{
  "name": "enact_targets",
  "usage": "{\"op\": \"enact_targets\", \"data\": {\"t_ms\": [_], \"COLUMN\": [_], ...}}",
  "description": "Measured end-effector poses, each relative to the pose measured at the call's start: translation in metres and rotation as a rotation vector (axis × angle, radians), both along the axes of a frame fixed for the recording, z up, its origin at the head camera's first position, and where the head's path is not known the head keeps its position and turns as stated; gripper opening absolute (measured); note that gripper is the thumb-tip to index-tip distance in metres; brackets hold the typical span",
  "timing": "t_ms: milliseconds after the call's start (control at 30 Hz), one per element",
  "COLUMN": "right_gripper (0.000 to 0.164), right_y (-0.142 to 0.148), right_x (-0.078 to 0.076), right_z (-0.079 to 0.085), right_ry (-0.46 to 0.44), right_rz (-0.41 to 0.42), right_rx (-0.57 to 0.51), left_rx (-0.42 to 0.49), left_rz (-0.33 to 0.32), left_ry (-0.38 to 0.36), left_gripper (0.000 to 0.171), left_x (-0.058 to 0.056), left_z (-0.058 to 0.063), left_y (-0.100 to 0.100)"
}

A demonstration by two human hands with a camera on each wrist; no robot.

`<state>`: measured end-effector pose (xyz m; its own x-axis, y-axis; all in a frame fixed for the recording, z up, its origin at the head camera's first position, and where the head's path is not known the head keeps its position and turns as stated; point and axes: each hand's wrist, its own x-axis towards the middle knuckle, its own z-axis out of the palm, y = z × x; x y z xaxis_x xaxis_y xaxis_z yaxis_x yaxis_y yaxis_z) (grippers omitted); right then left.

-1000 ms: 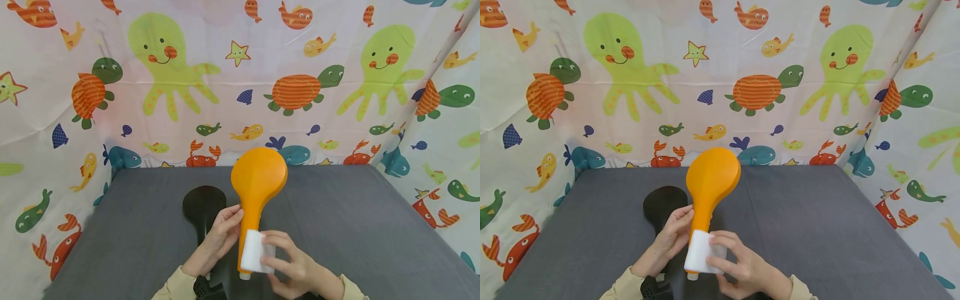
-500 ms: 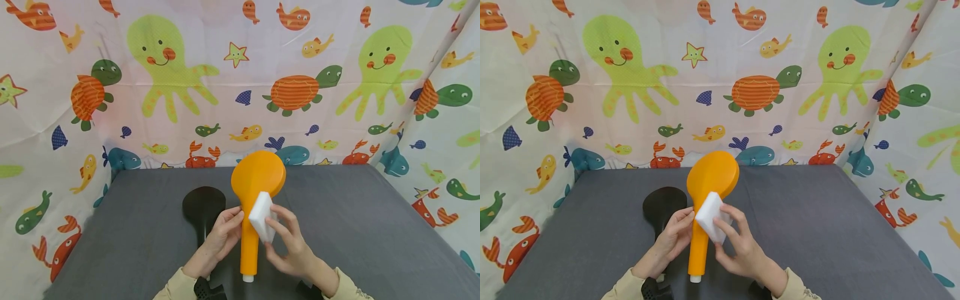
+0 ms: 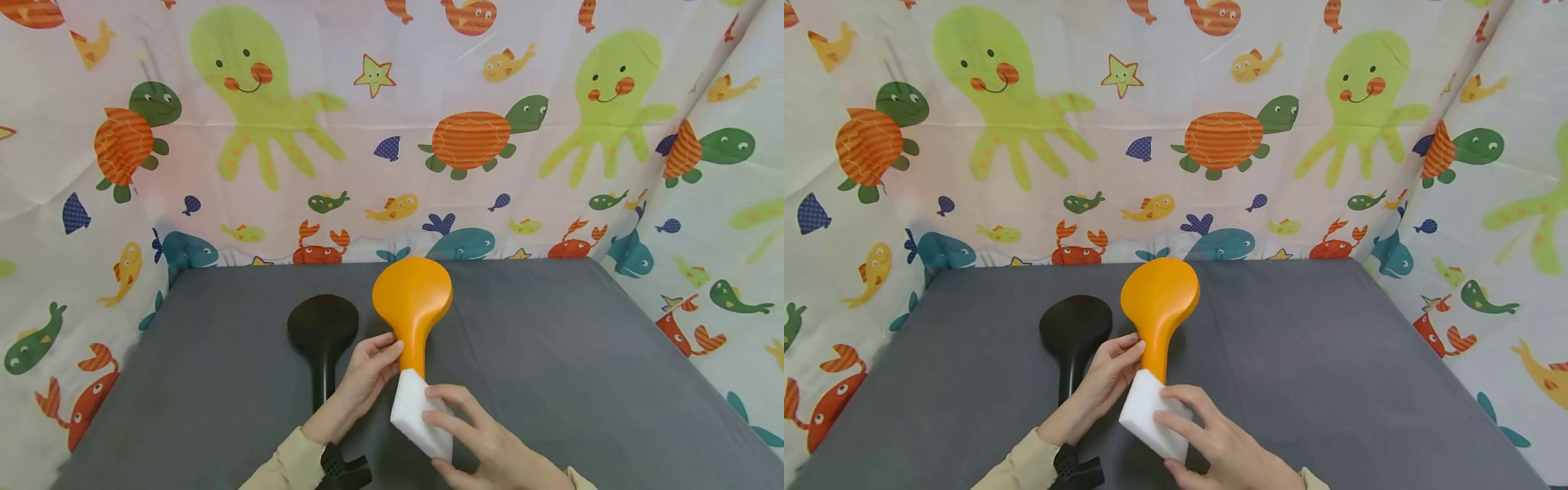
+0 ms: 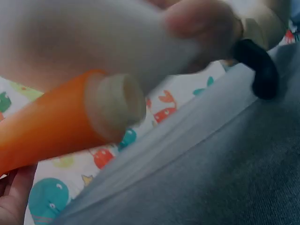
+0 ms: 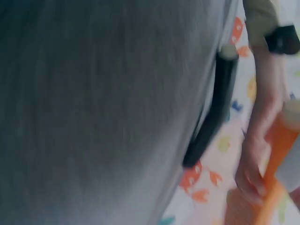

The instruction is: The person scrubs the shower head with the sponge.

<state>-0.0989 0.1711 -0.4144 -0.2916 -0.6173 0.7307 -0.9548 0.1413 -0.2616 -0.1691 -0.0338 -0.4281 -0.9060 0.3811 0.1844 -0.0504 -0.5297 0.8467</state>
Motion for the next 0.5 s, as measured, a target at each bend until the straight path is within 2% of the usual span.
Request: {"op": "enact_targets", "data": {"t_ms": [67,167,233,300,400,500], "right_gripper": [0.052,0.052,0.052,0.052,0.051,0.051], "right_y": [0.007,0.018,0.024,0.027,0.027,0.024], "right_x": [-0.005,-0.014,-0.015,-0.015,-0.013,-0.011], "right_z": [0.003,0.007,0.008,0.006,0.0,-0.007], "right_ry": [-0.03,-0.099,-0.168,-0.221,-0.292,-0.334], "right_rz": [-0.121,-0.378,-0.556,-0.675,-0.763,-0.785], "right_rx": [-0.005,0.02,0.101,0.19,0.312,0.407], "left_rx": [-0.041,-0.1,-0.147,-0.185,-0.235,-0.281], "left_rz": [0.029,0.087,0.123,0.15,0.18,0.208], "left_ry": [-0.051,-0.116,-0.151,-0.178,-0.223,-0.249], "left_gripper": [0.028,0.03,0.03,0.031,0.033,0.032], "left_x": [-0.002,-0.005,-0.007,-0.009,-0.01,-0.011], "left_z": [-0.003,-0.007,-0.01,-0.013,-0.019,-0.025], "left_y": [0.002,0.004,0.005,0.006,0.01,0.014]}}
